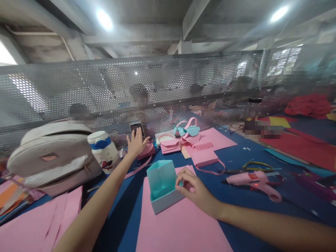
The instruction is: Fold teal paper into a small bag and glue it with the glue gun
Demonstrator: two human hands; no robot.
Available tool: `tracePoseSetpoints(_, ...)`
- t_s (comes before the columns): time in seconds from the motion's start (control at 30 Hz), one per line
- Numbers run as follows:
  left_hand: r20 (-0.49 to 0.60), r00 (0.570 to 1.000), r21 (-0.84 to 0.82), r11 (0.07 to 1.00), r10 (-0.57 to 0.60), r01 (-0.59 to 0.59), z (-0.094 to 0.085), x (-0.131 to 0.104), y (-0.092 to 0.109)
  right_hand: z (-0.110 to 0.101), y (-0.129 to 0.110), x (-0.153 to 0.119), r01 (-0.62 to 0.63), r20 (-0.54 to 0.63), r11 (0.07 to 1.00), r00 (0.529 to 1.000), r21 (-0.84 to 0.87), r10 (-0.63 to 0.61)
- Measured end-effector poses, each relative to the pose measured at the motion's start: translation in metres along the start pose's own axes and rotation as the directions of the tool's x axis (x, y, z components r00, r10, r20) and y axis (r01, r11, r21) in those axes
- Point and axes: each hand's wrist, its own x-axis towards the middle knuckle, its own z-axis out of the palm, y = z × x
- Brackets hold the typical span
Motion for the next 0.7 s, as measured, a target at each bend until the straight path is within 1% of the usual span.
tracePoseSetpoints(0.13,-0.020,0.996,-0.125,0.989,0.082,-0.084,-0.012,-0.013,0.009,0.000,-0.001,0.000,0.003,0.001,1.000,1.000,0.003,-0.003)
tracePoseSetpoints(0.23,-0.046,0.988,-0.260,0.953,0.148,-0.155,-0.026,-0.032,0.022,0.001,-0.001,0.000,-0.006,0.000,1.000,1.000,-0.006,0.006)
tracePoseSetpoints(0.3,-0.081,0.980,-0.351,0.915,0.182,-0.198,-0.040,-0.052,0.032,0.000,-0.001,-0.001,-0.007,0.002,1.000,1.000,-0.014,0.007)
tracePoseSetpoints(0.4,-0.178,0.961,-0.439,0.857,0.213,-0.271,-0.064,-0.090,0.045,0.000,0.001,-0.001,0.018,0.002,0.999,1.000,-0.035,-0.018)
tracePoseSetpoints(0.47,-0.273,0.937,-0.455,0.829,0.218,-0.325,-0.079,-0.118,0.050,0.000,0.002,-0.001,0.060,-0.007,0.996,0.998,-0.059,-0.061)
tracePoseSetpoints(0.53,-0.345,0.899,-0.427,0.809,0.268,-0.405,-0.092,-0.145,0.051,0.000,0.003,0.000,0.113,-0.012,0.990,0.993,-0.087,-0.114)
tracePoseSetpoints(0.57,-0.348,0.879,-0.405,0.793,0.326,-0.455,-0.097,-0.157,0.052,0.000,0.002,0.000,0.135,-0.010,0.985,0.990,-0.107,-0.137)
tracePoseSetpoints(0.6,-0.318,0.847,-0.362,0.771,0.427,-0.525,-0.100,-0.168,0.052,0.000,0.002,0.000,0.151,-0.001,0.980,0.988,-0.131,-0.153)
tracePoseSetpoints(0.63,-0.256,0.787,-0.230,0.756,0.561,-0.613,-0.101,-0.177,0.053,0.000,0.002,-0.001,0.159,0.010,0.975,0.987,-0.157,-0.160)
tracePoseSetpoints(0.67,-0.142,0.755,-0.122,0.745,0.640,-0.655,-0.101,-0.184,0.055,0.000,0.001,-0.001,0.161,0.021,0.969,0.987,-0.186,-0.160)
tracePoseSetpoints(0.7,-0.072,0.743,-0.067,0.740,0.665,-0.669,-0.101,-0.190,0.057,0.001,0.001,-0.002,0.157,0.029,0.964,0.988,-0.216,-0.154)
